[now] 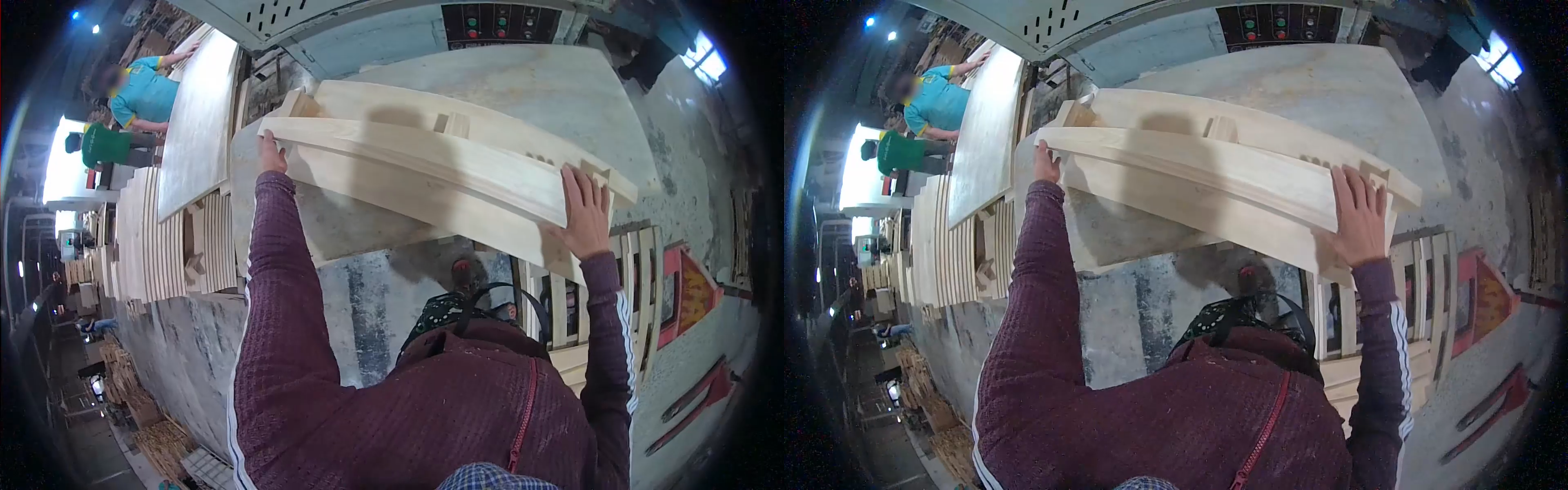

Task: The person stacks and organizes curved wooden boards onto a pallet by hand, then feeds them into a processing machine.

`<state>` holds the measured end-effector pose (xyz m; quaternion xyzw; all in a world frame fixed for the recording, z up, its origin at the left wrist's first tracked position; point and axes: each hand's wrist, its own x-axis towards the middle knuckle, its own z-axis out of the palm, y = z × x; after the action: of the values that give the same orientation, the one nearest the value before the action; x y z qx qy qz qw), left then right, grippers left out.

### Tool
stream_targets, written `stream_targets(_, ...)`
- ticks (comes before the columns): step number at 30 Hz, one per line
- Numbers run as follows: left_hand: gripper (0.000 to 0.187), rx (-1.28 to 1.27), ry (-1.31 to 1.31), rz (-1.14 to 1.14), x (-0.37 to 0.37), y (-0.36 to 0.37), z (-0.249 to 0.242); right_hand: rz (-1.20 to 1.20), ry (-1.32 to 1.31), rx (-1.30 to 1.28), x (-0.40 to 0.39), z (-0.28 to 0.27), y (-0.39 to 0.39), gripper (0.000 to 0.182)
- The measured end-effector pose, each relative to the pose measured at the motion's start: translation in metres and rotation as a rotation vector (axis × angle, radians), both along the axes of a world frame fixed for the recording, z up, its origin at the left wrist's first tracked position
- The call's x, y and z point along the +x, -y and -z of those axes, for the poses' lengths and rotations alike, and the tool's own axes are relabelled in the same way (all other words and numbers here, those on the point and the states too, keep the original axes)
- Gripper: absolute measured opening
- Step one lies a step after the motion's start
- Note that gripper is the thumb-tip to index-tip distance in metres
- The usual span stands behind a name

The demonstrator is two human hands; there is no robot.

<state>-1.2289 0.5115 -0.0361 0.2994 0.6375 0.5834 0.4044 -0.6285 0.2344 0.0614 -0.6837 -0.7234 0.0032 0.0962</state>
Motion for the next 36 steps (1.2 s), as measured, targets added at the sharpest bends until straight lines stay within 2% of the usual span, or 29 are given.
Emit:
stream_targets(4, 0.045, 0.038, 0.049, 0.055, -0.019, -0.012, 0.012, -0.034, 0.031, 0.028, 0.007, 0.006, 0.005, 0.102)
stream_targets(6, 0.045, 0.109, 0.106, 0.057, -0.004, 0.006, 0.001, -0.066, 0.078, 0.044, 0.01, 0.008, 0.004, 0.103)
stream_targets(10, 0.046, 0.057, 0.173, 0.061, 0.017, 0.013, -0.016, -0.072, 0.096, 0.027, 0.021, 0.005, 0.004, 0.101)
stream_targets(14, 0.047, 0.083, 0.249, 0.088, 0.027, -0.007, 0.001, -0.074, 0.17, 0.048, 0.041, 0.006, 0.0, 0.098)
stream_targets(19, 0.043, 0.084, 0.218, 0.019, 0.078, 0.018, 0.004, -0.108, 0.323, 0.002, 0.115, 0.012, -0.024, 0.102)
stream_targets(22, 0.045, 0.016, 0.225, 0.108, 0.101, 0.06, -0.009, -0.177, 0.246, -0.05, 0.174, 0.018, -0.055, 0.099)
stream_targets(26, 0.043, -0.07, 0.31, 0.3, 0.163, 0.077, -0.035, 0.007, 0.262, -0.147, 0.228, 0.012, -0.092, 0.093)
stream_targets(29, 0.046, -0.182, 0.242, 0.366, 0.197, 0.064, -0.008, 0.122, 0.301, -0.138, 0.28, 0.02, -0.128, 0.095)
stream_targets(31, 0.049, -0.174, 0.279, 0.366, 0.242, 0.061, -0.013, 0.264, 0.345, -0.13, 0.307, 0.026, -0.153, 0.082)
stream_targets(32, 0.049, -0.161, 0.277, 0.372, 0.26, 0.057, -0.014, 0.271, 0.344, -0.116, 0.318, 0.03, -0.166, 0.082)
stream_targets(34, 0.048, -0.231, 0.286, 0.45, 0.296, 0.045, -0.012, 0.44, 0.467, -0.088, 0.343, 0.036, -0.192, 0.061)
stream_targets(35, 0.039, -0.252, 0.295, 0.434, 0.318, 0.044, -0.021, 0.448, 0.458, -0.074, 0.356, 0.039, -0.205, 0.061)
stream_targets(36, 0.039, -0.24, 0.282, 0.438, 0.327, 0.038, -0.016, 0.465, 0.519, -0.024, 0.368, 0.044, -0.218, 0.052)
